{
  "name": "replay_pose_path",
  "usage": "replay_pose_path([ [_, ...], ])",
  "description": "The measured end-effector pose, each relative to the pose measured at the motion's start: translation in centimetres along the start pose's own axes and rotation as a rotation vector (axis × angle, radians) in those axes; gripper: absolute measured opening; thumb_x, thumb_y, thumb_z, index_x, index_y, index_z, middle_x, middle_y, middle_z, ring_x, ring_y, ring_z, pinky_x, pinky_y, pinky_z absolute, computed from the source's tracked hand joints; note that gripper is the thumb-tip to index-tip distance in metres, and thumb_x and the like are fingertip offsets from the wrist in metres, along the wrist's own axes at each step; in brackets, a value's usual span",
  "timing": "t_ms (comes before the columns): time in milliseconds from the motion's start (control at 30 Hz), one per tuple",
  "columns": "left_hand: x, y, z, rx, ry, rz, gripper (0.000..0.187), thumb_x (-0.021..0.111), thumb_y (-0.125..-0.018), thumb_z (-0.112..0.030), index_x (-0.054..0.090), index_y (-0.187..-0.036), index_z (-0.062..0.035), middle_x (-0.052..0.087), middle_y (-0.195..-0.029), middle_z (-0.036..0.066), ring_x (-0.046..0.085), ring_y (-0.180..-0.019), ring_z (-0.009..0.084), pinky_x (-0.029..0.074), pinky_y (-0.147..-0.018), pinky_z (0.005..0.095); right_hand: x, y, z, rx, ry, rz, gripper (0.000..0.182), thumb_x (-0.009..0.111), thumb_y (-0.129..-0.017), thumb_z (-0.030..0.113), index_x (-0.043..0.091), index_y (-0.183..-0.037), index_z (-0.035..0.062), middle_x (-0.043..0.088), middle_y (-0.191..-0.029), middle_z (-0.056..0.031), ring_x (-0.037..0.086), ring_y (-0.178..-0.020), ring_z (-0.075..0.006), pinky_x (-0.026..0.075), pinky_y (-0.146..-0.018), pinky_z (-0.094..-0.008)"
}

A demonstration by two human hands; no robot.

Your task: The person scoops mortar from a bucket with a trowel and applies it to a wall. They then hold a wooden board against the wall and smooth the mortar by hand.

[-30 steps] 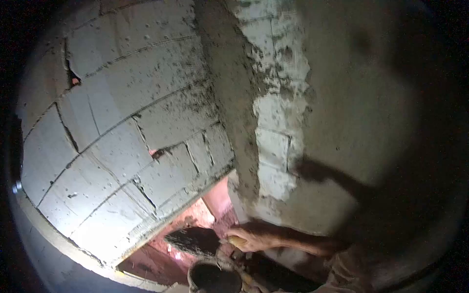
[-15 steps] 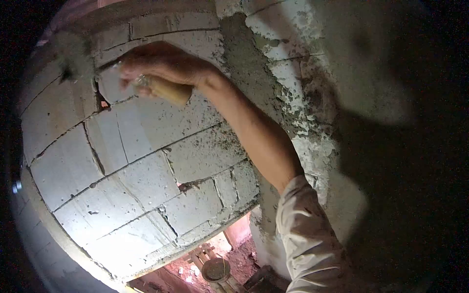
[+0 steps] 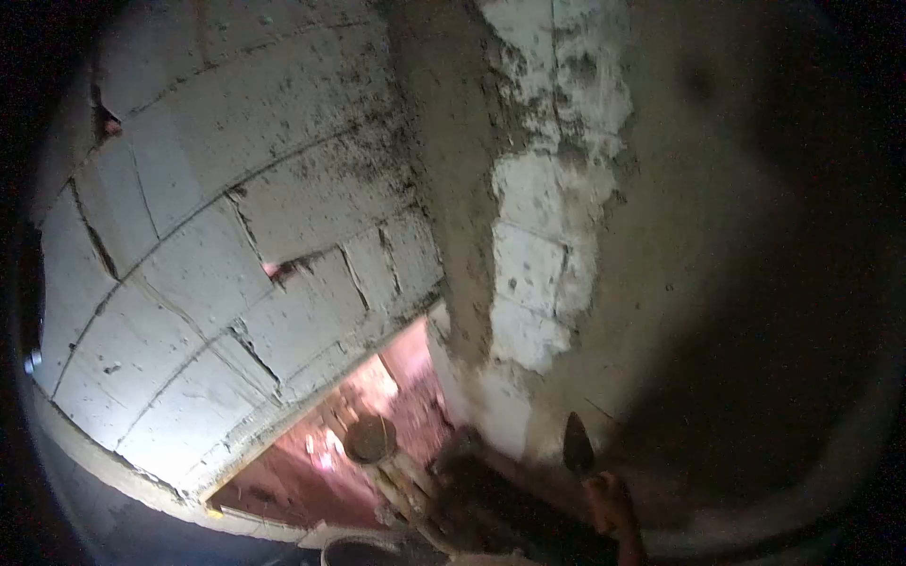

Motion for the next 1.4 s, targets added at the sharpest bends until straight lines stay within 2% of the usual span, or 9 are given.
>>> replay_pose_path([
  [200,6.0,-1.2,-6.8,0.073,-0.131,0.201,0.062,0.065,-0.076,-0.035,0.054,-0.133,-0.0132,0.064,-0.12,0.02,0.06,-0.111,0.0366,0.047,-0.092,0.0445,13.3,5.2,-2.6,0.183,-0.518,0.496,0.035,0.06,-0.091,0.015,0.04,-0.118,0.0055,0.058,-0.087,-0.0081,0.056,-0.056,-0.0158,0.05,-0.051,-0.0307],
  [433,9.8,3.5,-20.0,0.471,0.49,0.476,0.054,0.056,-0.079,-0.007,0.05,-0.132,0.0008,0.063,-0.117,0.011,0.059,-0.103,0.0202,0.044,-0.093,0.0302,19.3,7.3,8.5,-0.925,0.582,0.408,0.031,0.062,-0.091,0.018,0.05,-0.115,0.0019,0.064,-0.093,-0.0178,0.067,-0.075,-0.0291,0.053,-0.062,-0.0399],
  [533,10.4,6.9,-24.8,0.579,0.501,0.522,0.05,0.058,-0.079,-0.01,0.055,-0.128,-0.002,0.066,-0.108,0.014,0.062,-0.097,0.0211,0.048,-0.088,0.033,20.9,3.6,10.2,-0.762,1.142,0.261,0.029,0.058,-0.09,0.016,0.051,-0.115,0.0031,0.061,-0.094,-0.016,0.065,-0.09,-0.033,0.054,-0.071,-0.0432],
  [700,12.9,10.4,-28.3,0.548,-0.055,0.464,0.049,0.066,-0.075,-0.02,0.059,-0.121,-0.0031,0.069,-0.095,0.021,0.066,-0.09,0.0399,0.051,-0.082,0.046,24.3,-1.6,4.0,-1.045,0.969,0.052,0.02,0.051,-0.091,0.015,0.056,-0.109,0.0068,0.061,-0.093,-0.013,0.065,-0.09,-0.0314,0.054,-0.075,-0.0407],
  [800,16.1,10.9,-27.2,0.577,-0.106,0.522,0.05,0.065,-0.074,-0.022,0.059,-0.12,-0.0032,0.068,-0.097,0.024,0.065,-0.097,0.0396,0.05,-0.085,0.046,29.3,0.8,-1.1,-1.073,1.08,0.742,0.024,0.057,-0.084,0.023,0.06,-0.099,0.0036,0.06,-0.095,-0.0099,0.056,-0.101,-0.0226,0.05,-0.085,-0.0366],
  [933,18.0,11.0,-25.5,0.555,-0.143,0.597,0.05,0.066,-0.073,-0.02,0.059,-0.119,-0.0029,0.068,-0.101,0.023,0.064,-0.099,0.04,0.049,-0.087,0.0468,24.5,4.4,-1.6,-1.234,0.541,0.425,0.018,0.06,-0.086,0.023,0.06,-0.095,0.0071,0.062,-0.079,-0.011,0.063,-0.079,-0.0275,0.052,-0.071,-0.0395],
  [1067,18.8,9.4,-21.9,0.51,-0.058,0.63,0.051,0.065,-0.072,-0.017,0.058,-0.121,-0.003,0.067,-0.104,0.02,0.064,-0.1,0.0351,0.049,-0.086,0.0438,19.3,3.3,-1.7,-0.095,0.399,0.637,0.027,0.063,-0.086,0.027,0.059,-0.098,0.003,0.064,-0.077,-0.0152,0.063,-0.072,-0.0327,0.052,-0.069,-0.0446],
  [1300,16.8,8.2,-17.9,0.407,0.32,0.701,0.034,0.058,-0.079,-0.004,0.059,-0.113,0.0004,0.063,-0.088,0.004,0.055,-0.071,0.0122,0.048,-0.063,0.03,17.1,3.2,4.7,-0.634,0.514,0.545,0.024,0.062,-0.084,0.024,0.059,-0.097,0.0042,0.06,-0.068,-0.0169,0.062,-0.07,-0.0385,0.048,-0.067,-0.05],
  [1400,15.8,6.4,-15.6,0.325,0.397,0.691,0.029,0.057,-0.074,-0.002,0.059,-0.102,-0.0024,0.056,-0.072,0.001,0.051,-0.064,0.0087,0.042,-0.054,0.0266,19.5,6.7,10.4,-1.329,1.3,0.626,0.015,0.062,-0.082,0.017,0.053,-0.088,0.0061,0.055,-0.067,-0.0097,0.058,-0.071,-0.0273,0.045,-0.063,-0.042],
])
Point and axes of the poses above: each hand's wrist, its own y-axis away from the middle knuckle, its own x-axis out of the palm, z = x × y, the point moved 10 cm from there along -y, towards the middle knuckle
